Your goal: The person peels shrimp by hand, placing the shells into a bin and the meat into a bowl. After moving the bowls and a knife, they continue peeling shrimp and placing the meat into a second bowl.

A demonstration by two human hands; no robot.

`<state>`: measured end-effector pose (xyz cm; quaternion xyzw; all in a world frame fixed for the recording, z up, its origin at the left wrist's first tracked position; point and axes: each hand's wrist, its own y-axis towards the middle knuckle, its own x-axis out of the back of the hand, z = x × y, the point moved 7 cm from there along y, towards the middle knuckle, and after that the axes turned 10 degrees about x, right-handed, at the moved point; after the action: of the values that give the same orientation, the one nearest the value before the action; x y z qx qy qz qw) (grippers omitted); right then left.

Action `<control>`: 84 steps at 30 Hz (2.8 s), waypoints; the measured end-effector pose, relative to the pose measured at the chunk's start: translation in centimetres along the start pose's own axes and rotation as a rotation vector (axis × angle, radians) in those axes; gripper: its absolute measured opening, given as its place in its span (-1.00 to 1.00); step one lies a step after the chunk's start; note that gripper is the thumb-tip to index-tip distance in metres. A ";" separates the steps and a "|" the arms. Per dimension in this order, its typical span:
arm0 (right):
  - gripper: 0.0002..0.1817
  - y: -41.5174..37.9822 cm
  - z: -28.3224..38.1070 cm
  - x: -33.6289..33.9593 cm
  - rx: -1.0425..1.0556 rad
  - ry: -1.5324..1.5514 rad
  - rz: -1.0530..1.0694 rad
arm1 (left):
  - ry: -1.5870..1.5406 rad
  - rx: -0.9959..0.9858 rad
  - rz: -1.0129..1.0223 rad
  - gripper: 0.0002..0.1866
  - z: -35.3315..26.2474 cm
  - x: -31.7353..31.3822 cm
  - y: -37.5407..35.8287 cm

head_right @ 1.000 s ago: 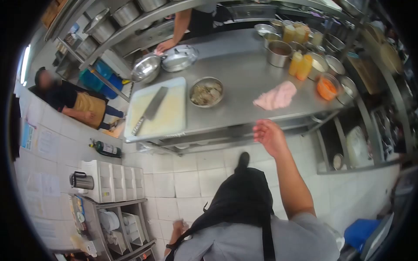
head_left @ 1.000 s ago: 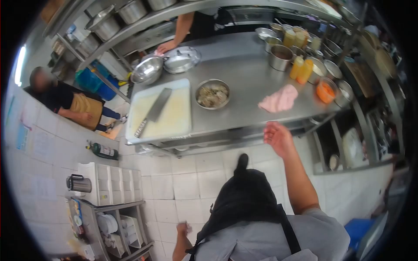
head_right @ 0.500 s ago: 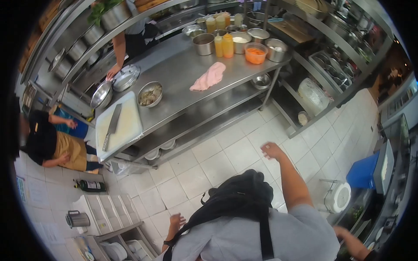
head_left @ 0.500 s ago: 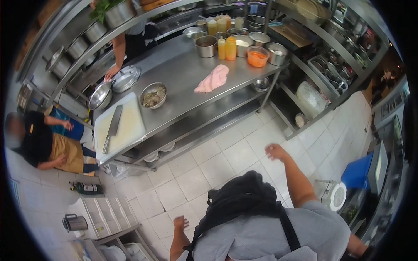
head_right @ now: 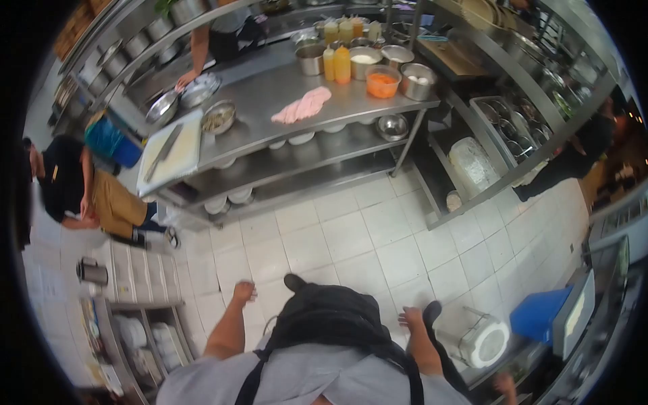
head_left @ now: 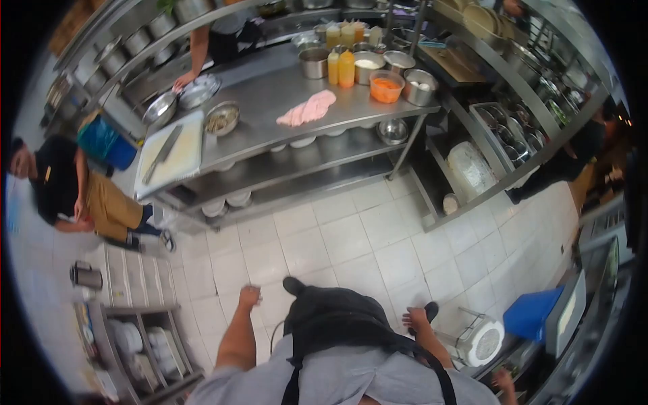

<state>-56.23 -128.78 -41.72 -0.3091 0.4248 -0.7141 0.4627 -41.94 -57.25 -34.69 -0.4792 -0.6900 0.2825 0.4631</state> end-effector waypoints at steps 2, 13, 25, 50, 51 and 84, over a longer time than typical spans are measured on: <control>-0.56 -1.3 2.7 -0.5 0.080 -0.131 -0.035 | 0.113 -0.164 0.029 -0.69 -3.2 -3.7 -2.6; -0.60 4.6 19.5 -7.5 0.403 -0.351 0.021 | 0.119 -0.118 0.047 -0.66 -2.5 -2.8 -3.0; -0.66 10.4 39.1 -15.2 0.955 -0.999 -0.323 | 0.014 0.181 0.035 -0.63 -6.0 -0.7 2.1; -0.54 37.9 75.2 -35.1 1.446 -1.427 -0.086 | -0.205 0.260 -0.467 -0.58 -24.1 -8.7 -11.4; -0.54 37.9 76.2 -36.0 1.451 -1.433 -0.070 | -0.166 0.261 -0.444 -0.56 -25.3 -9.5 -11.5; -0.83 0.5 65.2 -40.9 1.486 -1.554 0.442 | -0.357 -0.529 -0.407 -0.78 -38.8 7.4 4.8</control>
<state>13.91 -112.00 -14.92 -0.2360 -0.4726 -0.3037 0.7929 -5.57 -50.65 -19.98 -0.3788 -0.8899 0.0756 0.2426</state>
